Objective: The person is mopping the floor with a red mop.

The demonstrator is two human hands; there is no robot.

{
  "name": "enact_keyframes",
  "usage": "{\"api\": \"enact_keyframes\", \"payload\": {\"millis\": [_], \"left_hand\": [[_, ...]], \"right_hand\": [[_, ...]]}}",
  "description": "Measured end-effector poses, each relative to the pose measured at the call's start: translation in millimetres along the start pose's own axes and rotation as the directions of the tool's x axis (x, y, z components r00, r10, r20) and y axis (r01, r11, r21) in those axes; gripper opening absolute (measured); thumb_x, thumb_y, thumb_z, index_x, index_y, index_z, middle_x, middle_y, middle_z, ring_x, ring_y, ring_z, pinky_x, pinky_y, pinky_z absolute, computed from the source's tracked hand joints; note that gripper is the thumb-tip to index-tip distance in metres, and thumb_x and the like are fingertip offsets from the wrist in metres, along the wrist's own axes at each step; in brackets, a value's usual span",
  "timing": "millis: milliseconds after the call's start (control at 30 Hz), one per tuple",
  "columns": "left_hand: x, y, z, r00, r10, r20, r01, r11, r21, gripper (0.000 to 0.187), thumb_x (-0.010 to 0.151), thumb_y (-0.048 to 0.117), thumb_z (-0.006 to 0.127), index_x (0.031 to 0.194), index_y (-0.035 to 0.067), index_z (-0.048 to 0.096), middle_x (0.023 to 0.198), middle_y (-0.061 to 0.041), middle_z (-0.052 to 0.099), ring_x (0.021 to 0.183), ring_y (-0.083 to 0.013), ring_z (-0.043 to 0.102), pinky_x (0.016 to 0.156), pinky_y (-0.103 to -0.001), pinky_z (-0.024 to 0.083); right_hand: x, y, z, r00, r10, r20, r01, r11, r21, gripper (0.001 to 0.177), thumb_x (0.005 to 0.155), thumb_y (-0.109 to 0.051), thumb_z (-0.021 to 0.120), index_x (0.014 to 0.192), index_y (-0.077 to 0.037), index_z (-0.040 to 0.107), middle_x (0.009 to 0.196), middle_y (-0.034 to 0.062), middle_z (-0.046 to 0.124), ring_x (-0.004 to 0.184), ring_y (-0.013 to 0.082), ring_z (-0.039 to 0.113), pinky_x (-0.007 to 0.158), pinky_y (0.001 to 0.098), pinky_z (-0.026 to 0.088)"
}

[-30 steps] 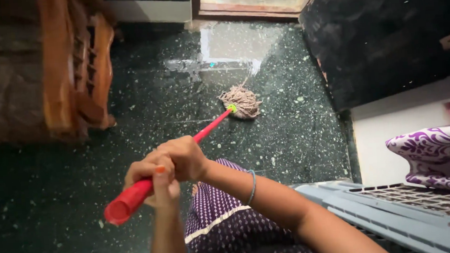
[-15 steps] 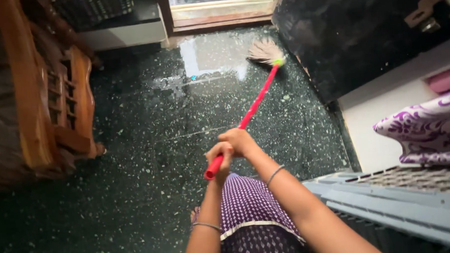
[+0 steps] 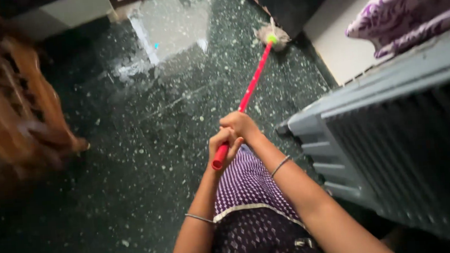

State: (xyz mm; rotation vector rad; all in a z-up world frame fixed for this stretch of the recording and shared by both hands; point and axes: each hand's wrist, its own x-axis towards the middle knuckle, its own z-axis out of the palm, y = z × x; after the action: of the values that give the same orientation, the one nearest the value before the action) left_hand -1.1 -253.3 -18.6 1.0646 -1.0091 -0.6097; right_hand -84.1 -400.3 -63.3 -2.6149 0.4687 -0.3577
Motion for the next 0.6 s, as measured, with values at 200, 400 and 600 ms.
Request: {"api": "enact_keyframes", "payload": {"millis": [200,400,600], "left_hand": [[-66,128,-55,0.990,0.139,-0.031,-0.134,0.983,0.129,0.037,0.085,-0.004,0.075,0.068,0.007,0.044,0.068,-0.003,0.049,0.064,-0.0156,0.049,0.065,-0.031,0.043],[-93,214,-76,0.939,0.254,-0.230,-0.258,0.966,0.012,0.040,0.089,0.002,0.068,0.065,0.011,0.036,0.062,0.000,0.043,0.057,-0.0123,0.043,0.062,-0.029,0.036],[-154,128,-58,0.885,0.127,-0.448,-0.122,0.992,0.040,0.038,0.090,0.005,0.065,0.066,0.009,0.036,0.064,0.001,0.043,0.061,-0.0099,0.042,0.061,-0.027,0.035]], "right_hand": [[-25,-140,13,0.978,-0.187,-0.092,0.197,0.973,0.123,0.021,0.089,-0.028,0.068,0.077,-0.012,0.060,0.074,0.0073,0.065,0.075,0.0313,0.067,0.067,0.0444,0.052],[-29,-284,-24,0.956,-0.144,-0.255,0.196,0.961,0.194,0.020,0.081,-0.029,0.071,0.072,-0.014,0.062,0.069,0.0059,0.061,0.068,0.0299,0.067,0.061,0.0413,0.051],[-52,-252,3,0.973,-0.223,-0.063,0.230,0.960,0.157,0.022,0.073,-0.029,0.072,0.069,-0.013,0.058,0.067,0.0057,0.060,0.067,0.0298,0.067,0.061,0.0420,0.052]]}}
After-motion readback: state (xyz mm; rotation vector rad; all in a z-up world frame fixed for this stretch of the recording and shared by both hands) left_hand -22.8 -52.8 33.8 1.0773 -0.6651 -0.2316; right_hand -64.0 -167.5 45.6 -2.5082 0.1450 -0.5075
